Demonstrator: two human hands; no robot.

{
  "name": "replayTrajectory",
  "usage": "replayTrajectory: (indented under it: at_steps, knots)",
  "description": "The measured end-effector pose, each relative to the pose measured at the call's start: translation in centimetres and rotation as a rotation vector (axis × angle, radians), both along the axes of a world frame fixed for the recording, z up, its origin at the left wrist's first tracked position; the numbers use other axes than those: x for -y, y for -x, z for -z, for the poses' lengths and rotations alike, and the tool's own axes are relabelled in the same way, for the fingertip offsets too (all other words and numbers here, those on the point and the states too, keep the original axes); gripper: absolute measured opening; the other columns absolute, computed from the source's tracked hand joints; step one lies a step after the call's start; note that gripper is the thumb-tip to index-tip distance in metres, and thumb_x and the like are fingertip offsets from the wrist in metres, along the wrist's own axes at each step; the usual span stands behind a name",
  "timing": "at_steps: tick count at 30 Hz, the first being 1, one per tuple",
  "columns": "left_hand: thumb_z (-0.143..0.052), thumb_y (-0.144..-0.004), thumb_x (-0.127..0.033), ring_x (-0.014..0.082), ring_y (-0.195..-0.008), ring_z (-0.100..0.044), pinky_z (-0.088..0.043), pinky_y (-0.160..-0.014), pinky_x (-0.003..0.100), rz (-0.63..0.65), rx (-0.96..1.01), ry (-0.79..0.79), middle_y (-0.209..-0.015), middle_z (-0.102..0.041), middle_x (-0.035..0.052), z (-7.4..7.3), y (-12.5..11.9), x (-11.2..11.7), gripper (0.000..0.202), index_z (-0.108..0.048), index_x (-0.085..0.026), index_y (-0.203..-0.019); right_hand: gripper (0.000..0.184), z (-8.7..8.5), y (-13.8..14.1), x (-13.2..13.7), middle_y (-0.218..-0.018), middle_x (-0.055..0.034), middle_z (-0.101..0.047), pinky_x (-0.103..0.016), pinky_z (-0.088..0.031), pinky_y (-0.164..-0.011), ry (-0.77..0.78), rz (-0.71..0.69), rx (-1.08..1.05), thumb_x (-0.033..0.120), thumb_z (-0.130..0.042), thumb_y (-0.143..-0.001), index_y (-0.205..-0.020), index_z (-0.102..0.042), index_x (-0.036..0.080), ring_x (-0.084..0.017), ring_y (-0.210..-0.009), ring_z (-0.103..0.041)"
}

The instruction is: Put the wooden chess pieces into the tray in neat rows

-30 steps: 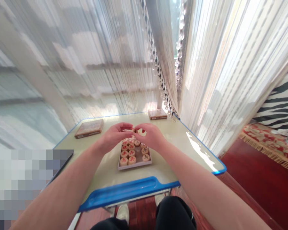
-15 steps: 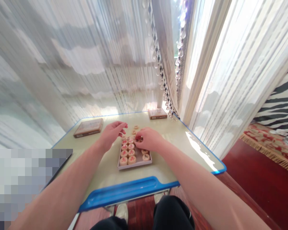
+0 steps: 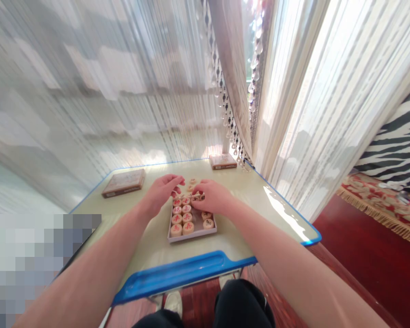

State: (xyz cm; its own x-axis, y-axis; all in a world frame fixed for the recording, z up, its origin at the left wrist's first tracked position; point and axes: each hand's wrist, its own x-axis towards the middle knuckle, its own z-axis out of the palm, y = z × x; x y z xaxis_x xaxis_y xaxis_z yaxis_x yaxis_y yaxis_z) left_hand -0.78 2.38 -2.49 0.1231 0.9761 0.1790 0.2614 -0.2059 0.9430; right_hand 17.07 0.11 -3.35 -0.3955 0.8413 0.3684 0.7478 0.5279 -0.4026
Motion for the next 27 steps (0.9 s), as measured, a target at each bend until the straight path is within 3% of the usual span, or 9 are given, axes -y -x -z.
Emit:
replayTrajectory:
  at_steps: [9, 14, 19, 27]
  knots:
    - [-0.054, -0.070, -0.058, 0.0108, -0.058, -0.053, -0.040, -0.053, 0.025, 0.001, 0.160, 0.064, -0.085, -0.064, 0.0081, 0.1, 0.7, -0.5, 0.047, -0.062, -0.014, -0.085, 0.017, 0.4, 0.0, -0.4, -0.074, -0.0009, -0.058, -0.027, -0.040, -0.065, 0.012, 0.015, -0.010, 0.035, -0.065, -0.070, -0.078, -0.067, 0.020, -0.015, -0.070, -0.053]
    - [-0.055, -0.070, -0.055, 0.0116, -0.059, -0.052, -0.038, -0.052, 0.024, -0.084, 0.038, 0.003, -0.078, -0.065, 0.0055, 0.9, 1.5, -1.5, 0.041, -0.062, -0.016, -0.078, 0.014, 0.3, -0.4, -0.2, -0.076, -0.0017, -0.057, -0.029, -0.040, -0.072, -0.049, 0.038, -0.056, 0.028, -0.060, -0.073, -0.082, -0.067, 0.020, -0.017, -0.077, -0.054]
    - [-0.057, -0.068, -0.048, 0.0132, -0.056, -0.052, -0.037, -0.053, 0.025, -0.182, -0.108, -0.073, -0.070, -0.065, 0.0033, 1.0, 2.0, -2.1, 0.031, -0.062, -0.018, -0.070, 0.016, 0.4, -0.4, 0.0, -0.083, -0.0032, -0.058, -0.031, -0.041, -0.076, -0.021, -0.027, -0.044, 0.025, -0.062, -0.070, -0.085, -0.066, 0.020, -0.018, -0.085, -0.054]
    - [-0.059, -0.064, -0.037, 0.0157, -0.064, -0.053, -0.041, -0.060, 0.028, -0.122, -0.191, -0.119, -0.070, -0.064, 0.0020, 0.5, 1.0, -1.0, 0.021, -0.066, -0.018, -0.071, 0.013, 0.5, -0.1, -0.1, -0.080, -0.0022, -0.058, -0.028, -0.042, -0.074, -0.009, -0.064, -0.027, 0.025, -0.062, -0.069, -0.080, -0.067, 0.021, -0.017, -0.080, -0.054]
